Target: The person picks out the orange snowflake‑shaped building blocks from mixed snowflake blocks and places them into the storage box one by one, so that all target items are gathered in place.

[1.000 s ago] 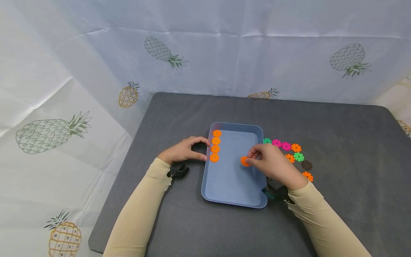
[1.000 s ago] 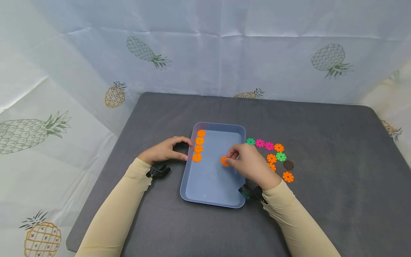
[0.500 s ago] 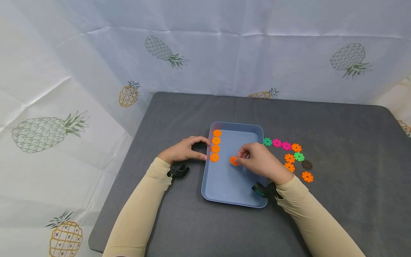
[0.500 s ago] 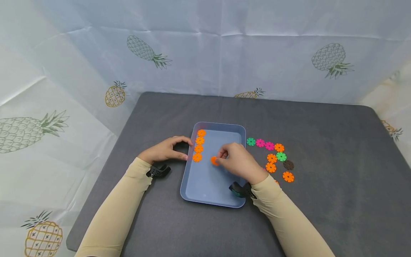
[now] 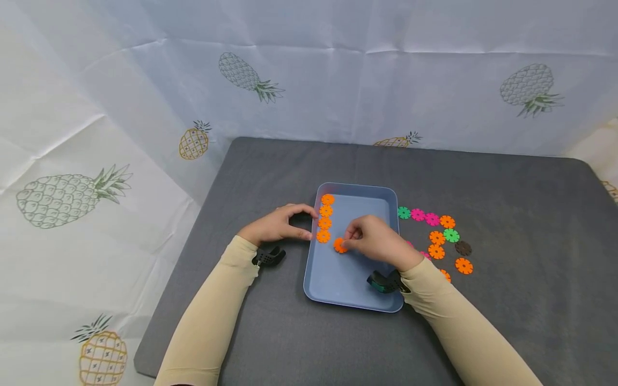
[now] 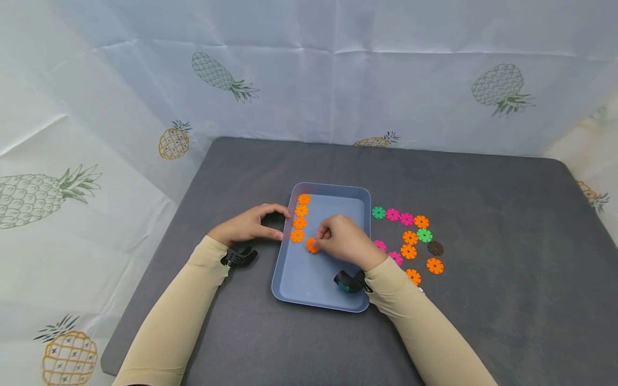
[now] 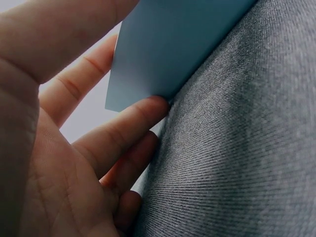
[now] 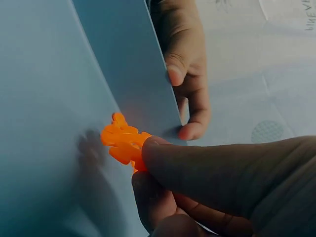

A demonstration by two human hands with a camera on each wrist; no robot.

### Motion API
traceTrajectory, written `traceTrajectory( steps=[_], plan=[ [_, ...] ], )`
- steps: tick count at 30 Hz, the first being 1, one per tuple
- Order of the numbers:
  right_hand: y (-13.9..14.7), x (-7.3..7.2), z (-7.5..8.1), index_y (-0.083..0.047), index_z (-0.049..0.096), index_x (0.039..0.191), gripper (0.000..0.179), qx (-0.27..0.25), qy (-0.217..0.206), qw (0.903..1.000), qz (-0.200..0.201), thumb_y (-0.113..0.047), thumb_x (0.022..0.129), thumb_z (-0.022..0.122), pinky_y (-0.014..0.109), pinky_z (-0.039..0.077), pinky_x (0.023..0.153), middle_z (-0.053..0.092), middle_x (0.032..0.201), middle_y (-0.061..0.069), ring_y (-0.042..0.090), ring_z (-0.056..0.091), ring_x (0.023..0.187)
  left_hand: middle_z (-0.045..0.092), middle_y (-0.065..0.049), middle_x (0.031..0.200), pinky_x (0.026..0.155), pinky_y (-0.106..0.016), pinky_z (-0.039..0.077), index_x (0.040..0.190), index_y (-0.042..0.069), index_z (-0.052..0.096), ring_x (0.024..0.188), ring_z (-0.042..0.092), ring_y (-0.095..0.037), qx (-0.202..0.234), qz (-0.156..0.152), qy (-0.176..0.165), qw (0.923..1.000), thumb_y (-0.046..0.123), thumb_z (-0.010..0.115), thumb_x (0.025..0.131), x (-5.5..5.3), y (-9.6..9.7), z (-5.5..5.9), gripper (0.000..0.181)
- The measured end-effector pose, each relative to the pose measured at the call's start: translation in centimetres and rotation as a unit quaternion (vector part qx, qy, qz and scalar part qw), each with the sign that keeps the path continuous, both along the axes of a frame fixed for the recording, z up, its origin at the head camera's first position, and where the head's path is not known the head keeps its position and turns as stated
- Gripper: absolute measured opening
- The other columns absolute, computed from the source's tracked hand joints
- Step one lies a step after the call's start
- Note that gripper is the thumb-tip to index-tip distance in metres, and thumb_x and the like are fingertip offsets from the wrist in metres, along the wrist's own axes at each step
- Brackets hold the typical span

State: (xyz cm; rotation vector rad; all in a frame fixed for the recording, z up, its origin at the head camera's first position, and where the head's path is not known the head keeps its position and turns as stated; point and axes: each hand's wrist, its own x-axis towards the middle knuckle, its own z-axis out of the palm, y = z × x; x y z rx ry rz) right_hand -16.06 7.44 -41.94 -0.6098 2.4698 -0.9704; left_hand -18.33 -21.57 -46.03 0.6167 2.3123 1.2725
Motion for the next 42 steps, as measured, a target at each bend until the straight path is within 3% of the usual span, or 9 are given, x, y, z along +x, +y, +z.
traceTrajectory(
  steps=[15, 25, 42],
  plan=[
    [-2.0, 0.3, -1.4, -0.010, 0.072, 0.079, 0.016, 0.004, -0.024, 0.9993, 0.028, -0.013, 0.088, 0.085, 0.028, 0.044, 0.060, 0.061, 0.067, -0.001, 0.013, 0.053, 0.062, 0.063, 0.007, 0.135, 0.116, -0.046, 0.035, 0.130, 0.024, 0.067, 0.134, 0.048, -0.021, 0.002, 0.000, 0.003, 1.0000, 0.029, 0.085, 0.092, 0.0, 0.0, -0.1, 0.043],
    [-3.0, 0.2, -1.5, -0.012, 0.069, 0.077, 0.017, 0.020, 0.011, 0.9993, 0.031, -0.012, 0.089, 0.081, 0.027, 0.043, 0.058, 0.061, 0.065, -0.004, 0.012, 0.053, 0.060, 0.064, 0.005, 0.135, 0.116, -0.046, 0.034, 0.130, 0.022, 0.067, 0.133, 0.049, -0.022, 0.008, -0.001, 0.006, 0.9999, 0.026, 0.085, 0.091, 0.0, 0.1, -0.3, 0.043],
    [-3.4, 0.1, -1.9, -0.012, 0.069, 0.078, 0.015, -0.006, 0.045, 0.9978, 0.047, -0.010, 0.087, 0.081, 0.025, 0.042, 0.058, 0.059, 0.063, -0.006, 0.009, 0.051, 0.058, 0.065, 0.005, 0.133, 0.115, -0.046, 0.035, 0.130, 0.022, 0.067, 0.132, 0.049, -0.022, 0.011, 0.002, 0.004, 0.9999, 0.027, 0.086, 0.090, -0.1, 0.2, 0.0, 0.045]
  ],
)
